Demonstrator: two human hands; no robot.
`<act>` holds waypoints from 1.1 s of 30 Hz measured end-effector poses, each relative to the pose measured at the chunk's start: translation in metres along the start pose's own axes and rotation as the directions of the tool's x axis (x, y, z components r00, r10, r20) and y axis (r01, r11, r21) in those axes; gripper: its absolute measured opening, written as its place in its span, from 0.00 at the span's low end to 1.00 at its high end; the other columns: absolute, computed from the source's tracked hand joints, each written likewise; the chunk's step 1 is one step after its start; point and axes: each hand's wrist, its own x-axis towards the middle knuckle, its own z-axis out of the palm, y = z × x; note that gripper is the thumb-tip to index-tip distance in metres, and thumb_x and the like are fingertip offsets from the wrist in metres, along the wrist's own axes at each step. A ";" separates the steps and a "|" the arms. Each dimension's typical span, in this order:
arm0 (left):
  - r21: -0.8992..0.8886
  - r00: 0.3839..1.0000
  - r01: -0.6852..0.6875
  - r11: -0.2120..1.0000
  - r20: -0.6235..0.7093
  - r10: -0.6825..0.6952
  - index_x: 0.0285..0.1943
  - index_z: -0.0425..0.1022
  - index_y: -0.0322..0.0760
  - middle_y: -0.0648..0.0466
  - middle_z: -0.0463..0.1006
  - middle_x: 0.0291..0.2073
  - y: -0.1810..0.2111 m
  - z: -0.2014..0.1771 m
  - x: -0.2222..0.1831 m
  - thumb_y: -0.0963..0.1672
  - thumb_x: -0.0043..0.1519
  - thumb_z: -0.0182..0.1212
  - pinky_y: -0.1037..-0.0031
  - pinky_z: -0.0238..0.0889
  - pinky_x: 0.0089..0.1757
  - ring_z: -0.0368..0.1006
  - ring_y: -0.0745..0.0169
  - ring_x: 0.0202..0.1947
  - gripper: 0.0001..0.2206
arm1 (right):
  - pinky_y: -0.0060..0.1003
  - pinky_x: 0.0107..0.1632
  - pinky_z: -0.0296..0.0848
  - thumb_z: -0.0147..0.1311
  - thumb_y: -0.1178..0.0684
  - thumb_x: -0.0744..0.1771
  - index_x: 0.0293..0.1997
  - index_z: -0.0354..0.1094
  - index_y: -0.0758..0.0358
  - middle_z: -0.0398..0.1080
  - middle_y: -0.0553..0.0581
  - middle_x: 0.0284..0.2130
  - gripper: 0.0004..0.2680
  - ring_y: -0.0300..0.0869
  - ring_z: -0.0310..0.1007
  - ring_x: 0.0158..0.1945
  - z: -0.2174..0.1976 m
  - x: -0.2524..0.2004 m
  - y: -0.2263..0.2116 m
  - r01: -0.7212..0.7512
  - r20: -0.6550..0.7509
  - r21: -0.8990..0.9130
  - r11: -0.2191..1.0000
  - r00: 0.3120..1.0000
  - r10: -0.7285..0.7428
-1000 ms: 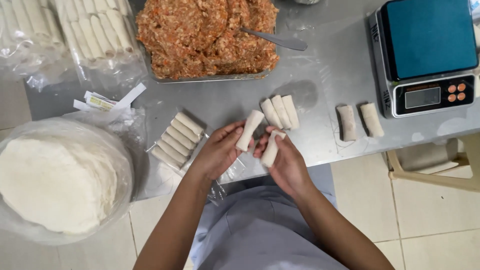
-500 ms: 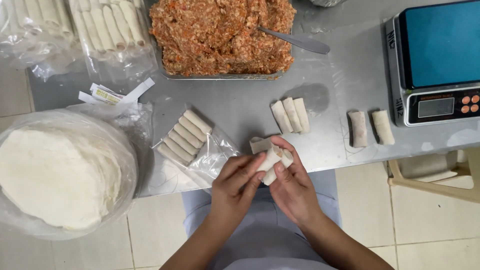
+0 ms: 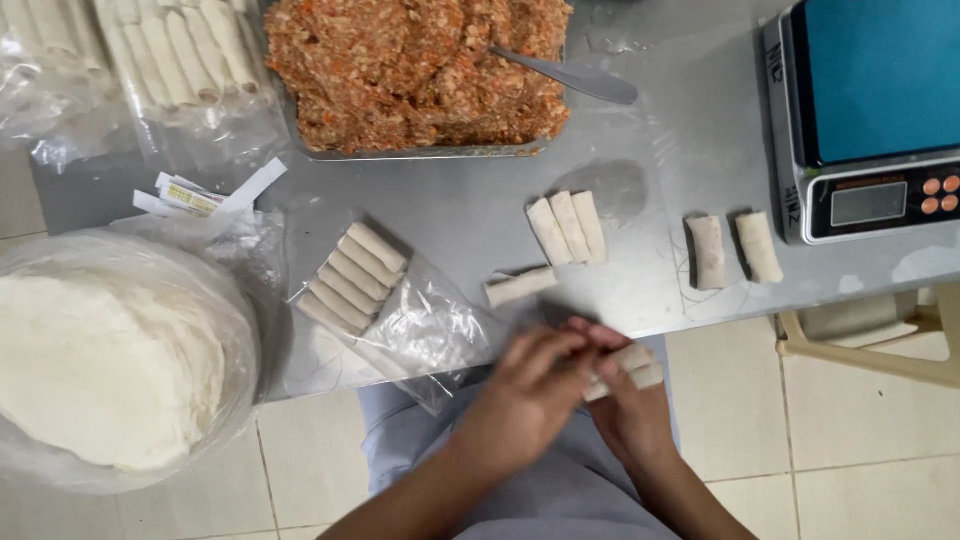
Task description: The person places spring rolls into a plastic bag, arranges them, and seals the bag by hand.
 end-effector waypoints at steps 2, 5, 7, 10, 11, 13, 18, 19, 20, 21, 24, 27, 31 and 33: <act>0.204 0.993 0.118 0.972 -0.026 -0.115 0.63 0.73 0.37 0.44 0.70 0.55 -0.018 -0.025 0.014 0.37 0.63 0.63 0.53 0.77 0.46 0.65 0.34 0.58 0.18 | 0.54 0.56 0.73 0.60 0.55 0.67 0.55 0.69 0.67 0.76 0.68 0.43 0.12 0.57 0.76 0.50 -0.010 0.005 0.001 0.010 -0.210 0.104 0.995 0.978 0.012; 0.391 0.990 0.143 0.909 -0.060 -0.130 0.64 0.75 0.31 0.40 0.73 0.52 -0.069 -0.024 0.023 0.41 0.53 0.74 0.52 0.65 0.57 0.66 0.34 0.58 0.27 | 0.52 0.39 0.81 0.52 0.56 0.69 0.53 0.64 0.67 0.70 0.61 0.27 0.09 0.48 0.76 0.30 -0.027 0.016 0.014 -0.037 -0.239 0.048 0.998 0.970 0.048; 0.271 0.972 0.236 0.933 -0.044 -0.233 0.64 0.75 0.34 0.41 0.77 0.48 -0.077 -0.032 0.025 0.42 0.58 0.70 0.55 0.67 0.54 0.71 0.38 0.53 0.24 | 0.50 0.37 0.81 0.52 0.57 0.69 0.54 0.64 0.68 0.68 0.59 0.24 0.10 0.46 0.73 0.27 -0.025 0.018 0.019 -0.060 -0.202 0.060 0.996 0.977 0.071; -0.083 0.879 0.474 0.877 -0.012 -0.476 0.64 0.77 0.39 0.42 0.83 0.43 -0.065 -0.036 0.023 0.43 0.60 0.69 0.58 0.72 0.48 0.79 0.41 0.45 0.21 | 0.47 0.42 0.81 0.53 0.57 0.68 0.58 0.64 0.70 0.72 0.63 0.33 0.13 0.46 0.76 0.34 -0.004 0.022 0.014 -0.117 -0.201 0.071 0.991 0.971 0.129; -0.306 0.795 0.582 0.753 0.017 -0.607 0.62 0.78 0.41 0.41 0.85 0.42 -0.057 -0.036 0.021 0.45 0.57 0.72 0.58 0.73 0.46 0.82 0.40 0.43 0.22 | 0.47 0.49 0.81 0.53 0.58 0.67 0.62 0.64 0.71 0.78 0.68 0.44 0.16 0.48 0.81 0.44 0.006 0.024 0.010 -0.150 -0.227 0.068 0.986 0.960 0.162; -0.348 0.785 0.581 0.736 0.002 -0.619 0.60 0.80 0.42 0.44 0.86 0.40 -0.034 -0.028 0.018 0.45 0.56 0.73 0.61 0.74 0.44 0.83 0.45 0.41 0.21 | 0.48 0.52 0.80 0.53 0.57 0.67 0.64 0.62 0.71 0.76 0.71 0.49 0.18 0.49 0.80 0.47 0.012 0.029 0.009 -0.166 -0.199 0.055 0.985 0.964 0.174; -0.182 0.928 0.316 0.931 -0.145 -0.343 0.57 0.81 0.42 0.51 0.82 0.43 -0.013 -0.009 0.011 0.44 0.60 0.70 0.66 0.74 0.44 0.80 0.50 0.43 0.15 | 0.53 0.57 0.77 0.55 0.57 0.66 0.65 0.62 0.70 0.74 0.70 0.53 0.19 0.51 0.78 0.51 0.031 0.030 -0.006 -0.147 -0.198 0.032 0.989 0.969 0.151; -0.158 0.955 0.265 0.951 -0.094 -0.282 0.59 0.80 0.42 0.50 0.81 0.46 -0.013 -0.007 0.011 0.45 0.60 0.70 0.64 0.73 0.47 0.79 0.48 0.46 0.17 | 0.54 0.58 0.76 0.56 0.57 0.65 0.64 0.63 0.71 0.74 0.70 0.53 0.20 0.52 0.77 0.52 0.027 0.029 -0.007 -0.144 -0.213 0.007 0.990 0.967 0.142; -0.137 0.975 0.212 0.968 -0.042 -0.220 0.61 0.79 0.42 0.49 0.80 0.48 -0.013 -0.006 0.010 0.45 0.60 0.70 0.61 0.73 0.50 0.77 0.46 0.50 0.19 | 0.55 0.59 0.76 0.56 0.57 0.65 0.64 0.64 0.71 0.74 0.71 0.54 0.20 0.52 0.77 0.52 0.024 0.029 -0.009 -0.142 -0.227 -0.018 0.990 0.965 0.134; -0.136 0.975 0.213 0.968 -0.041 -0.220 0.61 0.79 0.42 0.49 0.80 0.48 -0.015 -0.015 0.018 0.45 0.60 0.70 0.61 0.73 0.50 0.77 0.46 0.50 0.19 | 0.55 0.59 0.76 0.56 0.57 0.65 0.64 0.64 0.71 0.74 0.71 0.54 0.20 0.52 0.77 0.52 0.010 0.027 -0.003 -0.142 -0.227 -0.017 0.990 0.965 0.135; -0.169 0.958 0.287 0.943 0.059 -0.281 0.50 0.83 0.38 0.41 0.81 0.42 -0.036 -0.030 0.045 0.40 0.61 0.66 0.55 0.72 0.47 0.77 0.36 0.46 0.10 | 0.57 0.57 0.77 0.55 0.59 0.65 0.63 0.62 0.73 0.75 0.73 0.49 0.20 0.54 0.78 0.49 -0.017 0.021 0.004 -0.166 -0.266 0.021 0.986 0.950 0.166; 0.146 0.994 0.091 0.985 -0.078 -0.080 0.51 0.83 0.38 0.45 0.77 0.51 -0.084 -0.026 0.072 0.35 0.61 0.61 0.55 0.67 0.54 0.72 0.39 0.54 0.13 | 0.57 0.55 0.78 0.56 0.59 0.65 0.61 0.63 0.74 0.75 0.71 0.41 0.18 0.54 0.80 0.45 -0.015 0.028 -0.004 -0.132 -0.249 0.033 0.991 0.959 0.136; 0.484 0.997 -0.071 0.872 0.049 0.054 0.47 0.80 0.44 0.52 0.73 0.54 -0.100 -0.029 0.085 0.41 0.61 0.67 0.56 0.67 0.51 0.66 0.46 0.62 0.07 | 0.54 0.50 0.82 0.55 0.56 0.66 0.58 0.63 0.73 0.70 0.61 0.32 0.15 0.46 0.79 0.36 -0.013 0.028 -0.002 -0.078 -0.193 0.039 0.996 0.978 0.084; 0.516 0.989 -0.142 0.844 0.110 0.100 0.45 0.79 0.44 0.54 0.76 0.49 -0.099 -0.035 0.090 0.42 0.62 0.68 0.58 0.67 0.51 0.68 0.49 0.60 0.05 | 0.52 0.47 0.83 0.54 0.56 0.67 0.57 0.63 0.73 0.68 0.59 0.30 0.14 0.45 0.77 0.34 -0.007 0.034 -0.006 -0.065 -0.199 0.046 0.997 0.977 0.073</act>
